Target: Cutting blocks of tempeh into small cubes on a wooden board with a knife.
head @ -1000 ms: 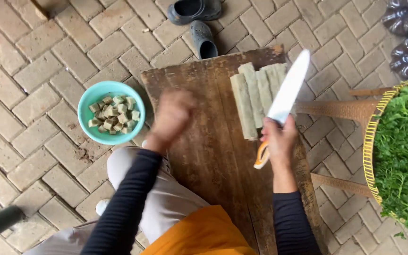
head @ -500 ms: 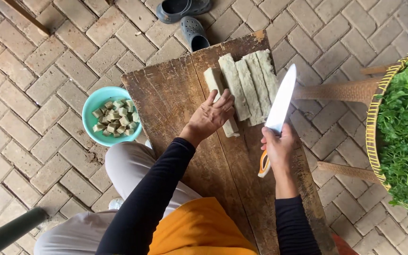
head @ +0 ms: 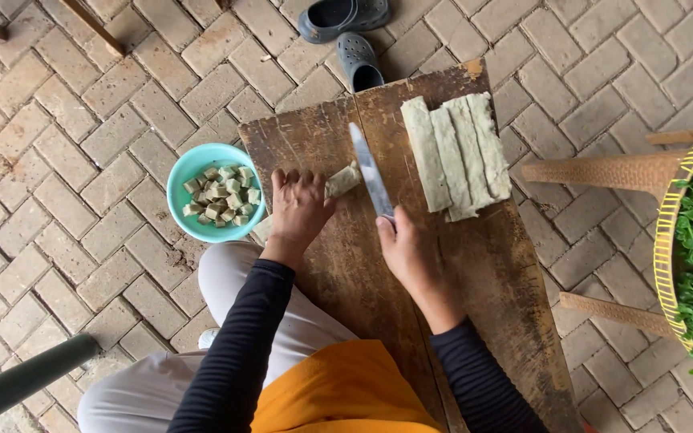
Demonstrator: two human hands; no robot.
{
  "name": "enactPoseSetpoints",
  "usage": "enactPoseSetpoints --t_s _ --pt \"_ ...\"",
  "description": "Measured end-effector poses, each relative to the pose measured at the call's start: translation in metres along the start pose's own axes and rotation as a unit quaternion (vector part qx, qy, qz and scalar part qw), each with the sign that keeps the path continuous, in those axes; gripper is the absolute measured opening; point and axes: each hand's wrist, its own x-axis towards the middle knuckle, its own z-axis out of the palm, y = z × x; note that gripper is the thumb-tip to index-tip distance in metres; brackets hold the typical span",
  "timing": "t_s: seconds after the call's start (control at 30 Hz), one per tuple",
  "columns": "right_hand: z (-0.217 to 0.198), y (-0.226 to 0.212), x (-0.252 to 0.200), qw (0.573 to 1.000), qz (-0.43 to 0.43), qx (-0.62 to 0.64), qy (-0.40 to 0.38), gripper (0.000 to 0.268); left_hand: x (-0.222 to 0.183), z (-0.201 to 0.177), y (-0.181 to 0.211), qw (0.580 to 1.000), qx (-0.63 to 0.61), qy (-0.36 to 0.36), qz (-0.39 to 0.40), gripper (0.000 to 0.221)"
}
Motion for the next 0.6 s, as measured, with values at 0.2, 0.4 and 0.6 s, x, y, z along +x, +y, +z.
enactPoseSetpoints --t_s 0.2,0.4,0.6 --pt "0.04 -0.006 0.015 0.976 -0.142 -0.154 0.059 0.016 -0.018 0.018 0.005 0.981 -0.124 0.149 -0.021 0.052" --pt "0.031 -0.041 0.008 0.964 -0.124 -0.227 0.064 0.018 -0.011 0.056 0.011 0.956 -0.2 0.213 -0.033 0.046" --pt "0.045 -0.034 0.011 0.96 -0.136 -0.237 0.057 0.019 -0.013 0.069 0.005 0.958 -0.21 0.187 -0.047 0.036"
